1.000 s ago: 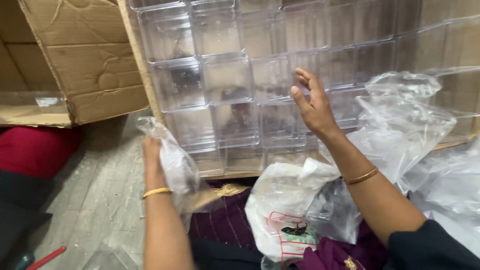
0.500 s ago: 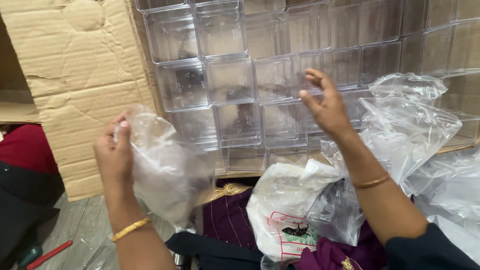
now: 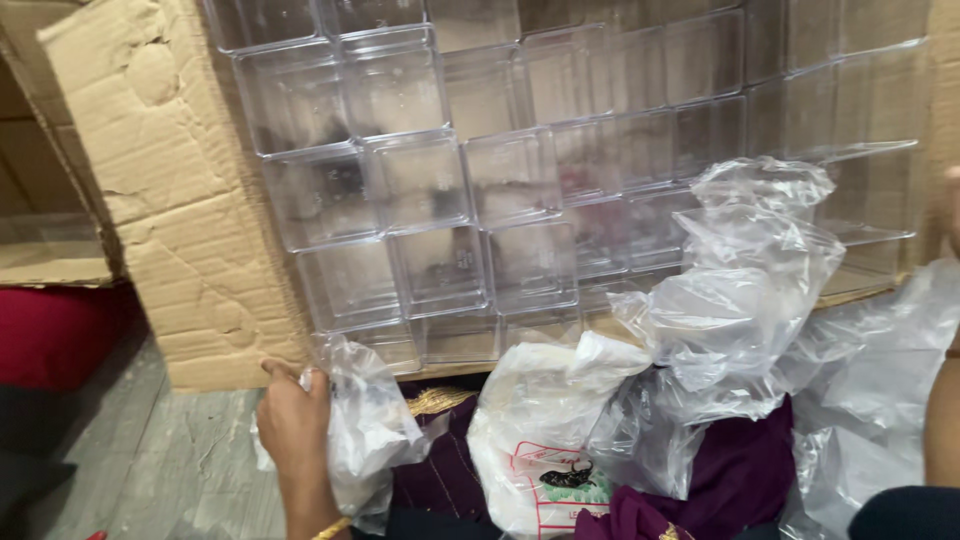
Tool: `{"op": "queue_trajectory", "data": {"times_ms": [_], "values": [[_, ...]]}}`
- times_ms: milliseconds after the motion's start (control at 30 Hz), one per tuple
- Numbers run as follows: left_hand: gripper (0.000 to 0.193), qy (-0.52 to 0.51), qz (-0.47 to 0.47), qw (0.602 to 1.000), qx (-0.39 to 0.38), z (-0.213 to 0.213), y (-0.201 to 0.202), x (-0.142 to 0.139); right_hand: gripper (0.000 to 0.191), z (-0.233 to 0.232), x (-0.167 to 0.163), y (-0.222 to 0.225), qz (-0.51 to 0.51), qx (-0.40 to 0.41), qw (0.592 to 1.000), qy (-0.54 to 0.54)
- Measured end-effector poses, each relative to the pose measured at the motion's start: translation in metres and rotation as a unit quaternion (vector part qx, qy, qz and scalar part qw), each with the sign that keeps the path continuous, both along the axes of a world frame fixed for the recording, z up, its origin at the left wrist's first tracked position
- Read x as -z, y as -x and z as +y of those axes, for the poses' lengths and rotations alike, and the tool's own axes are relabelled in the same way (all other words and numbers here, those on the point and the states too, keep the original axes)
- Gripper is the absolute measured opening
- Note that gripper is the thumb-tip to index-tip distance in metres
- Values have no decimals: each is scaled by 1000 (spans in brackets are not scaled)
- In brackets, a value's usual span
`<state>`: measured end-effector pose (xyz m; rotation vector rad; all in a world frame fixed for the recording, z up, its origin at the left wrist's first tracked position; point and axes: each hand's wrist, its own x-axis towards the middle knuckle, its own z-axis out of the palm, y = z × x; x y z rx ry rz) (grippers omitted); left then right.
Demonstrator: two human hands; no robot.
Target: The person sits on the floor and places clear plastic containers into a large white plastic bag. They repeatedly pick up containers from a cardboard box and put them into the bag, then adjust the bag and the containers.
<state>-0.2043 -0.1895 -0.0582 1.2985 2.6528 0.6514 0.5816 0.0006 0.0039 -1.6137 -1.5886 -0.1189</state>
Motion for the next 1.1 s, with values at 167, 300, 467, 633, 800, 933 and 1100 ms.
{"op": "queue_trajectory", "data": {"times_ms": [167,300,467,633,800,933,1100], "values": [[57,88,14,995,48,21,18,-18,48,-4,-2,5,31,-58,998,-4],[57,145,2,989,32,52,22,-38,59,-2,-17,5,60,-41,988,138],[54,113,5,992,63,79,43,-54,75,13,-40,3,48,-4,962,268],[47,156,-44,984,73,106,73,-60,92,35,-42,24,15,-34,933,357],[45,130,-71,989,-4,111,78,-73,100,38,-38,35,41,-14,909,415],[43,154,-81,984,-46,115,80,-87,107,30,-39,40,-86,34,916,390],[46,141,-48,983,-110,123,99,-96,105,2,-45,45,-173,88,903,383]]}}
